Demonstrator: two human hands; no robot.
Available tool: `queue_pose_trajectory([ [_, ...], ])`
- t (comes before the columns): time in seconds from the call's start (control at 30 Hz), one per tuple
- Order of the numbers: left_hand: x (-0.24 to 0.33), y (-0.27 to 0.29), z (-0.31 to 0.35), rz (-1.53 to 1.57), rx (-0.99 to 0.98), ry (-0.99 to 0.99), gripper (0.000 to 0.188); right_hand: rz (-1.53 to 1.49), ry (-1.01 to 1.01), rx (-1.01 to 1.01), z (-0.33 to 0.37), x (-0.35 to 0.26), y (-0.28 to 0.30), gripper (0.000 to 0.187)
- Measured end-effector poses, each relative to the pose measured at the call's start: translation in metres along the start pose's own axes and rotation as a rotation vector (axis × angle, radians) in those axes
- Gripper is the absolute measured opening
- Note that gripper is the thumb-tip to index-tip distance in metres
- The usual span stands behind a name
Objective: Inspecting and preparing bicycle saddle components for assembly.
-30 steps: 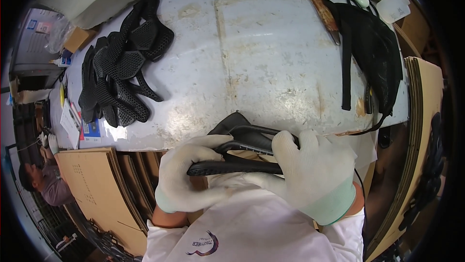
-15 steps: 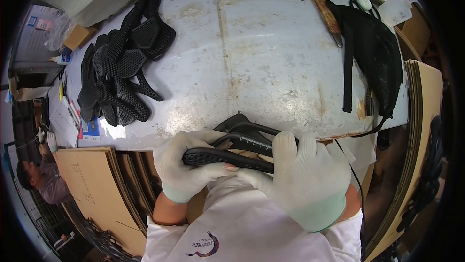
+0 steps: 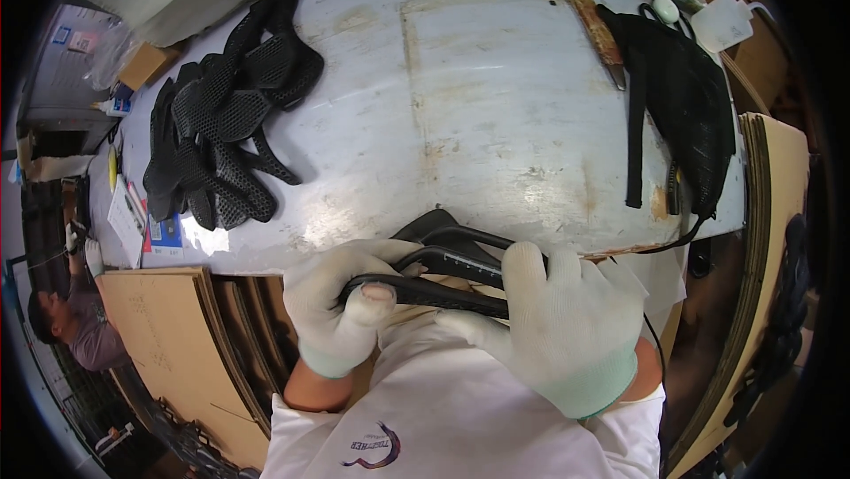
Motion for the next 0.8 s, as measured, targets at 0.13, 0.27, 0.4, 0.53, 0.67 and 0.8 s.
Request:
queue_pose_trajectory([
  [0.13, -0.001, 0.003, -0.003, 0.005, -0.202, -0.128, 0.033, -0.081, 0.053, -0.081, -0.005, 0.011, 0.0, 0.062],
  [0.27, -0.004, -0.004, 0.003, -0.119, -0.101, -0.077, 0.041, -0.088, 0.086, -0.133, -0.013, 0.015, 0.008, 0.064],
  [0.4, 0.001, -0.009, 0.004, -0.341, -0.115, -0.117, 0.045, -0.111, 0.045, -0.131, -0.014, 0.015, 0.005, 0.062],
  [0.53, -0.005, -0.011, 0.003, -0.375, -0.024, -0.188, 0.049, -0.092, 0.031, -0.105, -0.014, 0.013, 0.006, 0.062],
  [0.67, 0.0, -0.011, -0.001, -0.435, -0.036, -0.216, 0.049, -0.129, 0.064, -0.035, -0.009, 0.016, -0.003, 0.057],
  [0.8, -0.002, -0.012, -0.001, -0.336, -0.09, -0.119, 0.053, -0.144, 0.07, -0.117, -0.013, 0.033, -0.009, 0.063],
])
Point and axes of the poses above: each hand's wrist, its own z-axis away from the middle knuckle, its own y-axis out of the back of the hand, x = y × z, the point moved 2 cm from there along -z, towards the middle knuckle, and after that the axes turned 15 degrees about -x, right-handed, at the moved point
